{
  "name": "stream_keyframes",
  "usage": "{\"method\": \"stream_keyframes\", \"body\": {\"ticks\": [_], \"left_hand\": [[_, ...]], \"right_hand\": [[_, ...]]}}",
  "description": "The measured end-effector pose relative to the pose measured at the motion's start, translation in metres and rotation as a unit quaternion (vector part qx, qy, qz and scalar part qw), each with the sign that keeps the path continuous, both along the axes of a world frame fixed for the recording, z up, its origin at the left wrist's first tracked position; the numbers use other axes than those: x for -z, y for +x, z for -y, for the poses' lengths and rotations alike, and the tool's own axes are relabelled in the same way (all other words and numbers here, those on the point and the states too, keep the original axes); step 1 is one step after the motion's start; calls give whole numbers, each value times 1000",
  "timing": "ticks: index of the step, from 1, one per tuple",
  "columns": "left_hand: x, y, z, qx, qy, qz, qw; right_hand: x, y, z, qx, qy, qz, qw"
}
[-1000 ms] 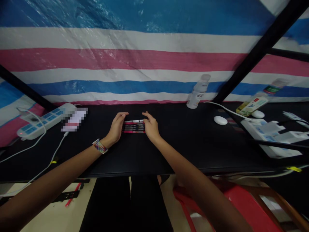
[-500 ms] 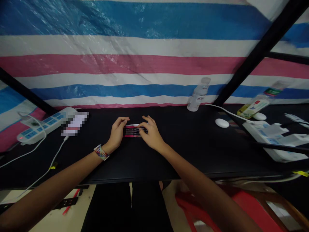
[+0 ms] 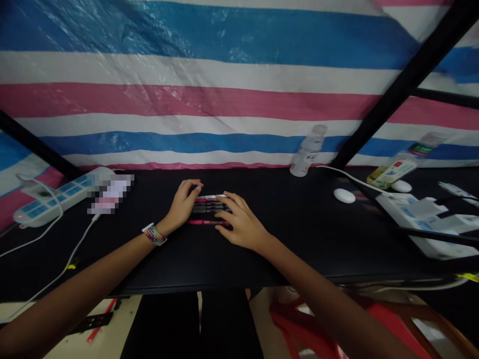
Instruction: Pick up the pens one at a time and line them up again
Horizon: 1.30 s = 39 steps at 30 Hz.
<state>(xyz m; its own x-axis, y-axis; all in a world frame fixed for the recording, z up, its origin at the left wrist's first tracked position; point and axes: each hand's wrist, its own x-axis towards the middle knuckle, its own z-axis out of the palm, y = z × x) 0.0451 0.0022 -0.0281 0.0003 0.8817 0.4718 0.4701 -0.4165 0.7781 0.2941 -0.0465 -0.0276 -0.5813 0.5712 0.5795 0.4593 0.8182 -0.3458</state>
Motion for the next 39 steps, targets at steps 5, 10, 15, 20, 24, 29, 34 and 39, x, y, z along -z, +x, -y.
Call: {"method": "stream_keyframes", "body": {"ticks": [5,10,15,20,24,29,34,39], "left_hand": [[-10,-1,6,22,28,-28,999],[-25,-1,21,128,77,-116,982],[-36,1,17,130,102,-184,969],[-44,-4,-12,95,157,-173,968],[-42,-10,-38,72,167,-141,973],[-24,-14,-60,74,116,-67,988],[-7,-20,-65,55,46,-16,997],[-3,-22,-61,44,24,26,998]], "right_hand": [[-3,2,1,-21,-12,-22,999],[-8,0,-4,7,-16,-110,994],[-16,-4,-24,91,-60,-193,975],[-21,-16,-61,104,-205,-313,922],[-21,-28,-96,84,-322,-409,850],[-9,-33,-128,74,-375,-460,801],[8,-29,-135,46,-396,-457,795],[16,-25,-137,18,-405,-433,805]]}}
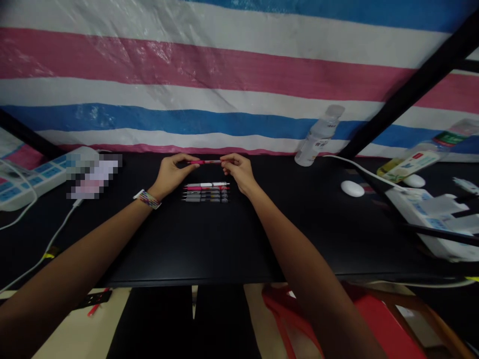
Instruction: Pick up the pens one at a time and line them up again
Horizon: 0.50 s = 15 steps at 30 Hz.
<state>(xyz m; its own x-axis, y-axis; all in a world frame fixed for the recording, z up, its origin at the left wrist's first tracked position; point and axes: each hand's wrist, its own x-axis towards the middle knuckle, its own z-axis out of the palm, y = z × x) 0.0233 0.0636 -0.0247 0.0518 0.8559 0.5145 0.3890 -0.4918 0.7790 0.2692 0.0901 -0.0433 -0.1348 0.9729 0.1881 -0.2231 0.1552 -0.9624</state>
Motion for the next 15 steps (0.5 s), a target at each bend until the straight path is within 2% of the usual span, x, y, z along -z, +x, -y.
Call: {"method": "stream_keyframes", "body": {"ticks": [9,15], "left_hand": [[0,-1,2,29,-47,17,998],[3,-4,-3,23,-70,37,997]], "right_hand": [[1,2,0,-15,6,-13,1000],[-1,1,4,-11,7,6,1000]]}}
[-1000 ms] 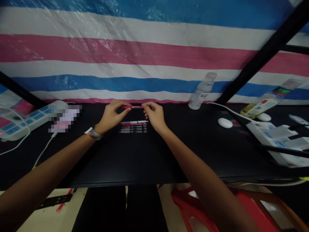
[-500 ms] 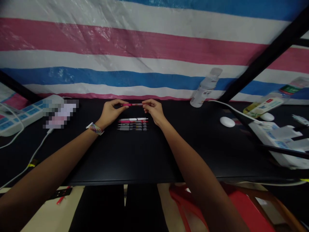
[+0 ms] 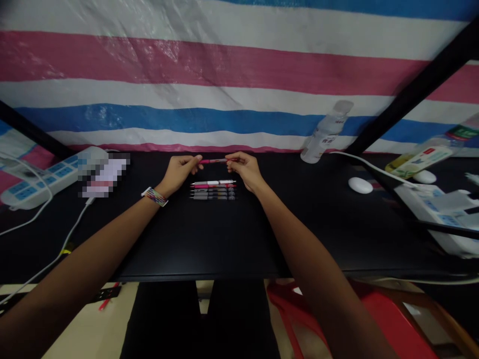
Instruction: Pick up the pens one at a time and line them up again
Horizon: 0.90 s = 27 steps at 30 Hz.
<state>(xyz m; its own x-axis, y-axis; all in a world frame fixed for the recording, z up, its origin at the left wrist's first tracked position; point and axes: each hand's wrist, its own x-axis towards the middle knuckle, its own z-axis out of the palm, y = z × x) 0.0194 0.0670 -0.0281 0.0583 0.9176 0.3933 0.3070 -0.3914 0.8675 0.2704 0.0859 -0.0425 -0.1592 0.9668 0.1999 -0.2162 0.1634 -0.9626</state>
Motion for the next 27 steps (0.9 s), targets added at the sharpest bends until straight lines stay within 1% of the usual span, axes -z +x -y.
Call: {"method": "stream_keyframes", "body": {"ticks": [5,7,11,21,23,27], "left_hand": [[1,0,-3,25,21,22,999],[0,0,-3,30,25,15,999],[0,0,-3,20,5,3,1000],[0,0,-3,25,10,33,999],[-1,1,-2,23,4,27,999],[-2,0,-2,19,4,44,999]], "right_hand": [[-1,0,1,10,-12,-5,1000],[-1,0,2,13,-16,-10,1000],[-1,-1,4,19,-15,-15,1000],[-4,0,6,24,-29,-25,999],[-4,0,6,22,-33,-30,999],[-2,0,4,14,-31,-44,998]]}}
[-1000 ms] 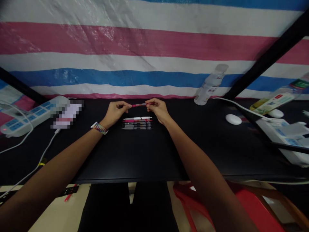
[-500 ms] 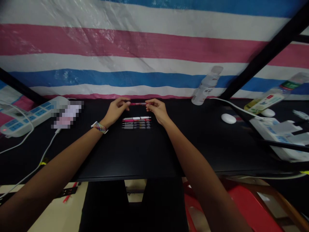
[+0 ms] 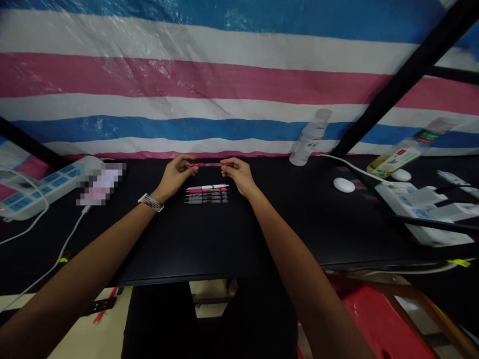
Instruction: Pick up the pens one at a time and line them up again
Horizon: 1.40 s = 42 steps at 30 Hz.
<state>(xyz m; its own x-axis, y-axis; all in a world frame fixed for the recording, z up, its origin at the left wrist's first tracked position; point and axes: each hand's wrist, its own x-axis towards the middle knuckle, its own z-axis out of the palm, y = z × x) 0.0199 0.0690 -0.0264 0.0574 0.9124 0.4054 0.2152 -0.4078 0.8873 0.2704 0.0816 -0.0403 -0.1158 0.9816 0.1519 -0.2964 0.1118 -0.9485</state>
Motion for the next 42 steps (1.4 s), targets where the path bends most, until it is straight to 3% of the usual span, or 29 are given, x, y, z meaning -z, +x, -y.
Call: {"method": "stream_keyframes", "body": {"ticks": [19,22,33,42], "left_hand": [[6,-4,-6,-7,-36,5,999],[9,-6,-10,-12,-40,50,998],[14,-13,-14,-16,-61,112,992],[12,-12,-14,2,-65,101,993]], "right_hand": [[-2,0,-1,8,-10,-10,1000],[-2,1,0,13,-8,-22,1000],[2,2,-3,100,-12,-13,995],[-1,9,-8,158,-19,4,987]]}}
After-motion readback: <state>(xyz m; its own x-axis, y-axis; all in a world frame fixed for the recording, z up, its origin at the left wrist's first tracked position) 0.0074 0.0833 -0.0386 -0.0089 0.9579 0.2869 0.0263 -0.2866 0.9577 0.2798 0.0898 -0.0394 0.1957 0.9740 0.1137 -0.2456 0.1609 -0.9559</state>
